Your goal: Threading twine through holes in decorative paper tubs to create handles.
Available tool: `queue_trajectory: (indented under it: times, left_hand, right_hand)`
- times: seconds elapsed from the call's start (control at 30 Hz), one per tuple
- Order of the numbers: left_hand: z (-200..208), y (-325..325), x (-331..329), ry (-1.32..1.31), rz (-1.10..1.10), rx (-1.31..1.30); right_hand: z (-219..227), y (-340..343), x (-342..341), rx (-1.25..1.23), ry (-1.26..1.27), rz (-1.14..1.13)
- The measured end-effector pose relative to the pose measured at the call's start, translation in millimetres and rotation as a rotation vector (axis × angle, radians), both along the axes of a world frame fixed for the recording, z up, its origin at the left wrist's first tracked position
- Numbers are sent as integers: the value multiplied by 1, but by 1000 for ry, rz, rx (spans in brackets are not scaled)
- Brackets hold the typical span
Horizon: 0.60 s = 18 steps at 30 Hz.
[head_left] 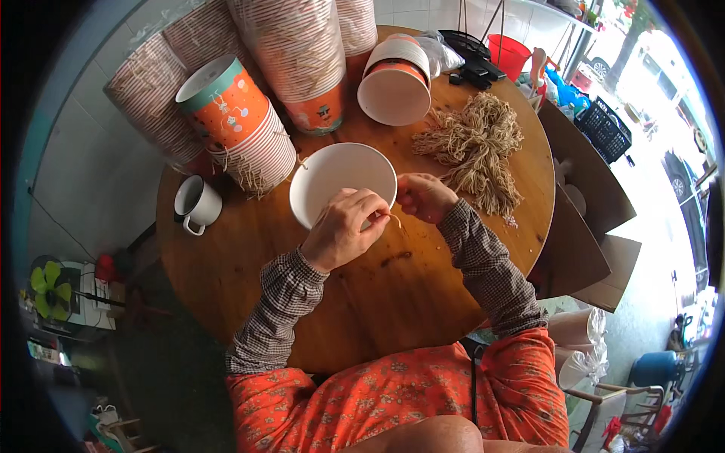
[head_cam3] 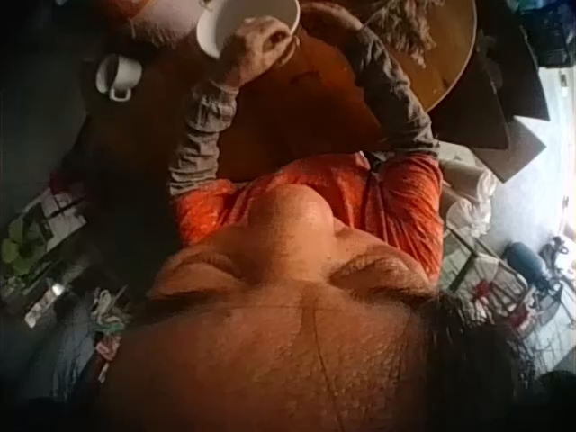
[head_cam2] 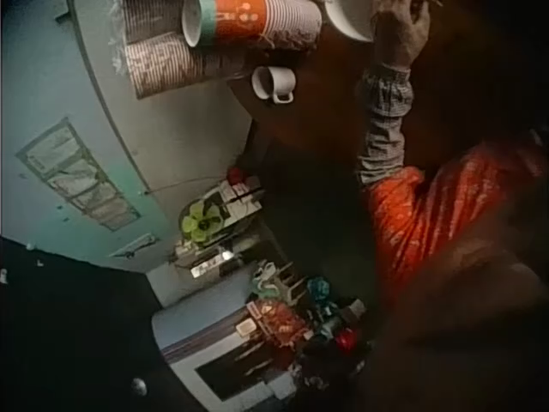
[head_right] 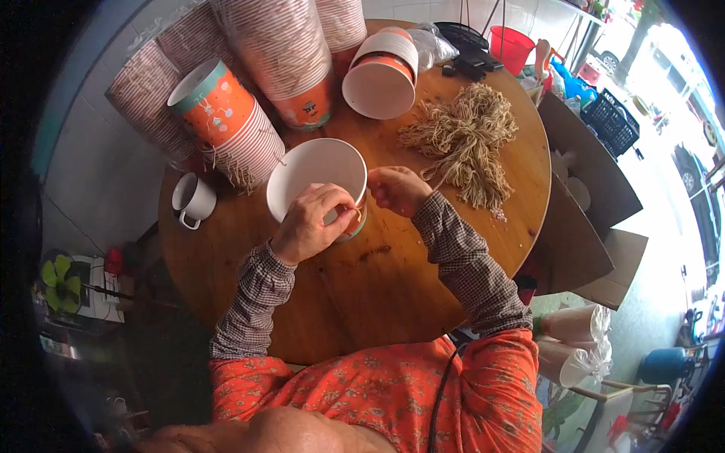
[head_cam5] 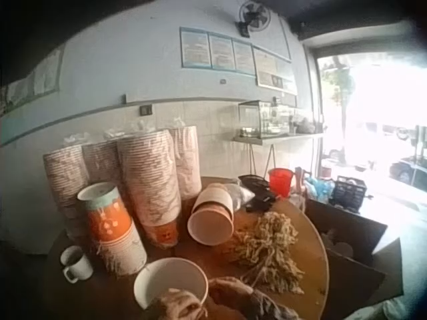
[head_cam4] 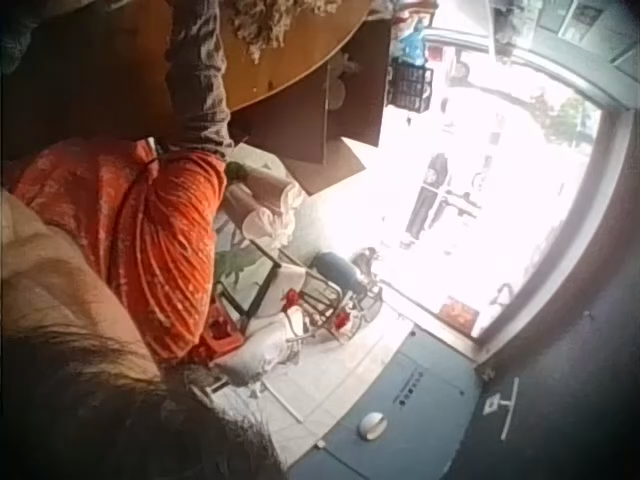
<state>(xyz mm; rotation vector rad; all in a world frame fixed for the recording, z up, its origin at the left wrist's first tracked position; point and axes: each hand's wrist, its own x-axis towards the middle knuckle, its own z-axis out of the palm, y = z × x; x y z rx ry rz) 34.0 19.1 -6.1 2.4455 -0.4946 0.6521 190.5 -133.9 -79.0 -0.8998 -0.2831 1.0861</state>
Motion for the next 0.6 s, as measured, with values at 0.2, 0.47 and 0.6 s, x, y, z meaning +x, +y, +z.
queue_trajectory:
  times: [0.2,0.47,0.6]
  left_hand:
    - [2,-1,-8,-38,10,55]
    - [1,5,-22,-51,14,131]
    - [-2,12,-25,-72,22,119]
  right_hand:
    - [7,-4,8,58,-140,-123]
    - [2,14,17,-329,-351,34]
    - [-3,17,15,-364,-372,113]
